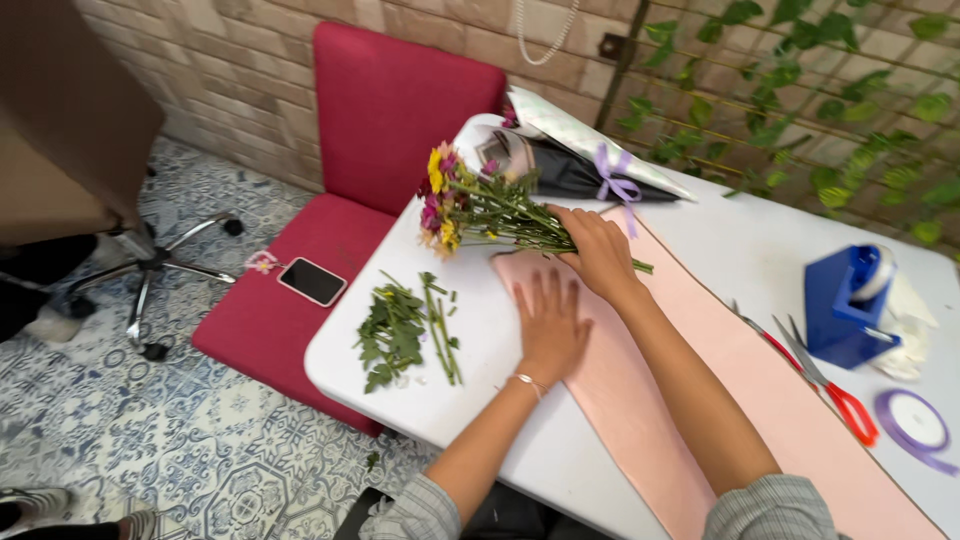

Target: The person prepares wrapping paper by cutting and folding it, then positions a small bunch of flowers and wraps the paper around the stems to form a bouquet.

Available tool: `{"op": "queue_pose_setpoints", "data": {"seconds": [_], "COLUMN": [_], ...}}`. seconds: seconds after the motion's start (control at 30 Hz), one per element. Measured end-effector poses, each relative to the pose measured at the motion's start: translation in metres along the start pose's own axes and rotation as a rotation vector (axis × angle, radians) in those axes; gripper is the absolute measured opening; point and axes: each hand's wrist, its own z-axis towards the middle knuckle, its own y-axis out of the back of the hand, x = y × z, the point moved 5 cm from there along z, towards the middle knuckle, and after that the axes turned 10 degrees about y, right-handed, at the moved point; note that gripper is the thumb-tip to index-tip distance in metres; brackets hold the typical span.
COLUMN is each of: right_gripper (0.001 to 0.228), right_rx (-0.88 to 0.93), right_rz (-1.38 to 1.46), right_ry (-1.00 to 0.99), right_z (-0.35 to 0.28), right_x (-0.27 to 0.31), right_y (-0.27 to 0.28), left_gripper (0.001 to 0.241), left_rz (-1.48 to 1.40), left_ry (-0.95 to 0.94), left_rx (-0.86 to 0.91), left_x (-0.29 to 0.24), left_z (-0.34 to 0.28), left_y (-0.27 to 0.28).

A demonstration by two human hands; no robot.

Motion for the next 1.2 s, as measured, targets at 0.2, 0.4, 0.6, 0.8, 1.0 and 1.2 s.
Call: {"op": "queue_pose_setpoints", "data": {"seconds": [0.2, 0.4, 0.6, 0.8, 1.0, 1.2], "right_gripper": [0.063, 0.099, 0.087, 0.077, 0.079, 0.081], "right_rx": [0.146, 0.038, -0.168, 0.139, 0.335, 0.349], "right_rz": [-0.075, -0.116, 0.026, 0.086, 0.056, 0.037], "right_ry": [-0.027, -0.109, -0.143, -0.538, -0.623, -0.593], "right_z": [0.039, 0.033, -0.019, -0.206, -0.278, -0.288], "right_x": [-0.022, -0.033, 0.007, 0.021, 0.056, 0.056], "right_y": [-0.068, -0.072, 0.010, 0.062, 0.069, 0.063], "left_gripper": [0.083, 0.086, 0.062, 0.048, 0.044, 0.055], "left_rz": [-0.020, 0.087, 0.174, 0.027, -0.007, 0.082], "left_ry": [0.042, 0.034, -0.096, -0.290, -0.332, -0.361], "left_rx": [0.156, 0.224, 0.136, 0.105, 0.201, 0.233], "left_x": [-0.021, -0.023, -0.013, 0.004, -0.008, -0.008], "left_z": [-0.013, -0.018, -0.036, -0.060, -0.060, -0.005], "left_y": [0.015, 0.016, 0.012, 0.019, 0.029, 0.029]}}
